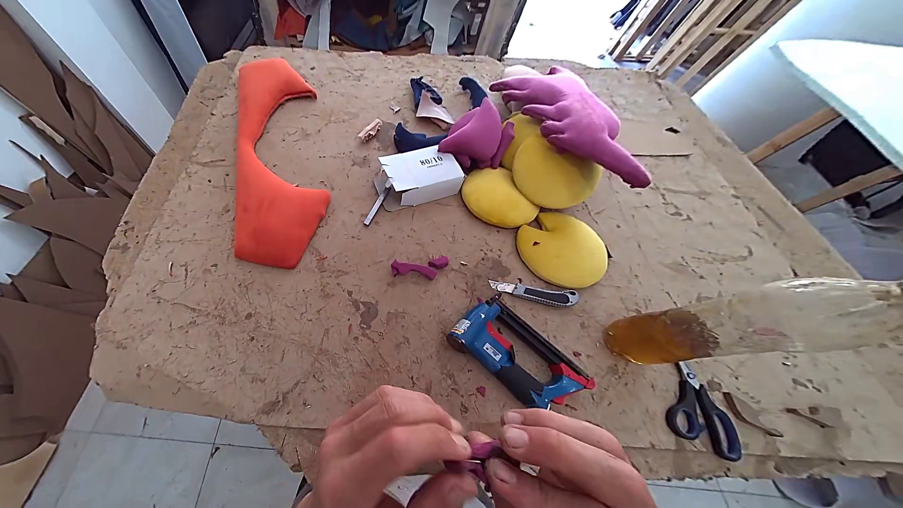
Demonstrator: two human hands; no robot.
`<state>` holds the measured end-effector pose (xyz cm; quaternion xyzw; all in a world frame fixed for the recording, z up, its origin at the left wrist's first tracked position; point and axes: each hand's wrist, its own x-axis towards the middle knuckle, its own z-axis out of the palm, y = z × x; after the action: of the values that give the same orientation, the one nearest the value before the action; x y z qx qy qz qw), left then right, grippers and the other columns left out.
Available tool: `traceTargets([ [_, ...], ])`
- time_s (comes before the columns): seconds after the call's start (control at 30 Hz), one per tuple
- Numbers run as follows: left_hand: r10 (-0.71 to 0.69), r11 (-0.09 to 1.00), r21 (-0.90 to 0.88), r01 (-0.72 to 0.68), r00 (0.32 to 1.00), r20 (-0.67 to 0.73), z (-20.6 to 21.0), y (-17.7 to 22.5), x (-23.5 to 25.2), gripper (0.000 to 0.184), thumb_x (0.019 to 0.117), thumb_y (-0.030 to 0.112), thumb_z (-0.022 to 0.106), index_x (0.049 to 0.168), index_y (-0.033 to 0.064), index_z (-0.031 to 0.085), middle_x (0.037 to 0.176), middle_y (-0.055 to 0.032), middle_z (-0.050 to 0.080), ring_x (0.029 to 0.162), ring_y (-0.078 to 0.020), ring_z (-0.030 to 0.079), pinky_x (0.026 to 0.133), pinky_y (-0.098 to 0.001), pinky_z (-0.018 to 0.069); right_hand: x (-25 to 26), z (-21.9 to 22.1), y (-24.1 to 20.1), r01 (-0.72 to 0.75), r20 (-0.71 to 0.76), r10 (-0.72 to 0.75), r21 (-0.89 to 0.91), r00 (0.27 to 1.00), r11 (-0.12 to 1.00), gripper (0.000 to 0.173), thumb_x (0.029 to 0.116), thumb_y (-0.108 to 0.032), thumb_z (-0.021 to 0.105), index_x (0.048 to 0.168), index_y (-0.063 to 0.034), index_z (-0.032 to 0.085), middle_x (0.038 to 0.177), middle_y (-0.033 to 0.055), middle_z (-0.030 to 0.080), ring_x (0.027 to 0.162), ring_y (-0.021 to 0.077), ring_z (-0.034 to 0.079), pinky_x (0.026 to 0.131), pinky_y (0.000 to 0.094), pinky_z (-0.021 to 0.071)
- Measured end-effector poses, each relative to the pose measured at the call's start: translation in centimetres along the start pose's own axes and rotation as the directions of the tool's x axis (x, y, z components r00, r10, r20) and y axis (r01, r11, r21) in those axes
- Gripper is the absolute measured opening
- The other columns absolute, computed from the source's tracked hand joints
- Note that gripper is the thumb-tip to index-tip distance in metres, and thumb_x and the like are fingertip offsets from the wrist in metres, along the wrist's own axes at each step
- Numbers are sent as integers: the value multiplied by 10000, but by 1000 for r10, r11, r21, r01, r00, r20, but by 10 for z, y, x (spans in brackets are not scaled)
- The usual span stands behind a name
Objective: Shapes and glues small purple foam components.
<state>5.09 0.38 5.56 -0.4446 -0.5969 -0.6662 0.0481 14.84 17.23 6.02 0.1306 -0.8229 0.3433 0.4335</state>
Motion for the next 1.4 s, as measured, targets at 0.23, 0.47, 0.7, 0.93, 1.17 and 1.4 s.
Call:
traceTargets([
  [0.23,-357,751,-568,336,931,78,12,-10,-7,245,993,181,683,1190,38,707,1234,-77,666,1142,-138,649,994,-315,562,-4,26,6,-79,-87,73,-65,994,995,189,906,-106,741,1046,-152,623,1067,-15,567,1085,91,623,948,244,578],
  [0.47,-363,932,-24,362,930,-64,4,-12,-15,273,1044,197,604,1173,-31,682,1171,-119,728,1055,-153,729,859,-301,652,14,22,-1,-327,138,327,-20,935,945,228,946,-278,715,1156,-192,696,1081,-20,712,1024,87,694,848,246,610],
  [0.7,-422,895,135,424,905,-47,-1,-12,-17,591,879,143,758,1374,-80,526,1174,-104,714,978,-125,724,841,-305,643,26,47,8,-442,130,444,-51,886,896,155,992,-205,677,956,-66,736,906,0,720,771,9,687,653,155,600],
  [0.93,-403,752,494,437,897,-180,5,-77,-55,257,980,232,665,1137,40,736,969,-25,758,820,-64,733,733,-250,642,-12,92,48,-829,224,832,-139,507,542,130,963,-247,661,925,-151,740,725,-72,721,612,35,691,566,224,609],
  [1.17,-461,520,789,328,885,-64,-1,-140,-98,251,984,309,626,1071,149,799,939,-36,712,929,-209,674,790,-370,571,-76,115,81,-691,379,842,-487,385,535,166,957,-274,671,954,-141,770,820,-14,730,739,122,703,699,380,603],
  [1.4,-416,659,702,270,908,41,-18,-147,-99,243,1003,302,641,1093,127,783,1055,-50,718,925,-169,687,775,-307,596,-84,111,86,-750,367,807,-324,462,577,177,921,-243,692,1066,-148,730,922,-65,727,739,22,698,646,234,628],
])
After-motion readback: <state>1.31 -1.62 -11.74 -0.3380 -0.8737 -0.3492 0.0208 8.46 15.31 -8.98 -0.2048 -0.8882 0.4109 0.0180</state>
